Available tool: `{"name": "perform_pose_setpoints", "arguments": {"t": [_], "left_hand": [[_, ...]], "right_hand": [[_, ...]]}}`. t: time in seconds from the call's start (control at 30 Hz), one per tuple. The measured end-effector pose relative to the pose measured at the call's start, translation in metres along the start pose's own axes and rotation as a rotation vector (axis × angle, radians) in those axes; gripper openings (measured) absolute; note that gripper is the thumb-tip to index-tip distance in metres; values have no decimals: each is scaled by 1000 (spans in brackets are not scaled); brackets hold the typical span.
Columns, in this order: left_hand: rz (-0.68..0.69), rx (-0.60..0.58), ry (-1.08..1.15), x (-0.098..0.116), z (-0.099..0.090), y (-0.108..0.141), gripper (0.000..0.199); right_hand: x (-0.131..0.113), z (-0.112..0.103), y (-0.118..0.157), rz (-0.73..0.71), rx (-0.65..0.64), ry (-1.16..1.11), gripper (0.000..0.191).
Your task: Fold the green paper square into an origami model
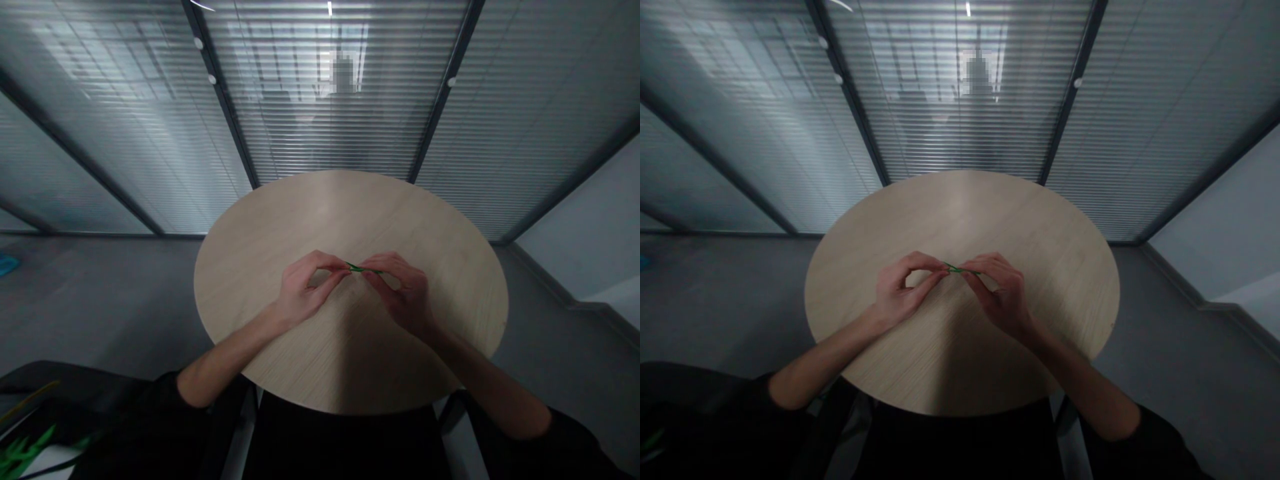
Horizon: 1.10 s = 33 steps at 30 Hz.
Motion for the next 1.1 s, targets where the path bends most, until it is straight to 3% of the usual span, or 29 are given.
{"name": "perform_pose_setpoints", "arguments": {"t": [0.2, 0.4, 0.8, 1.1], "left_hand": [[-41, 0, 19, -1, 1, 1, 6], [-106, -5, 64, -6, 2, 1, 16], [-137, 1, 71, -6, 3, 2, 6], [-266, 11, 182, -19, 7, 6, 18]], "right_hand": [[2, 0, 0, 38, -10, -9, 9], [7, -1, 0, 73, -4, 19, 11], [6, 0, 1, 47, -9, 0, 8], [17, 1, 3, 203, -10, 28, 5]]}}
Point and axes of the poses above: each hand's wrist, its own y-axis away from the middle knuckle, its own z-axis out of the palm, x = y × z, the point moved 7 cm from there along -y, towards the middle knuckle, and after that the axes turned 6 degrees about -y, right-handed, at the moved point
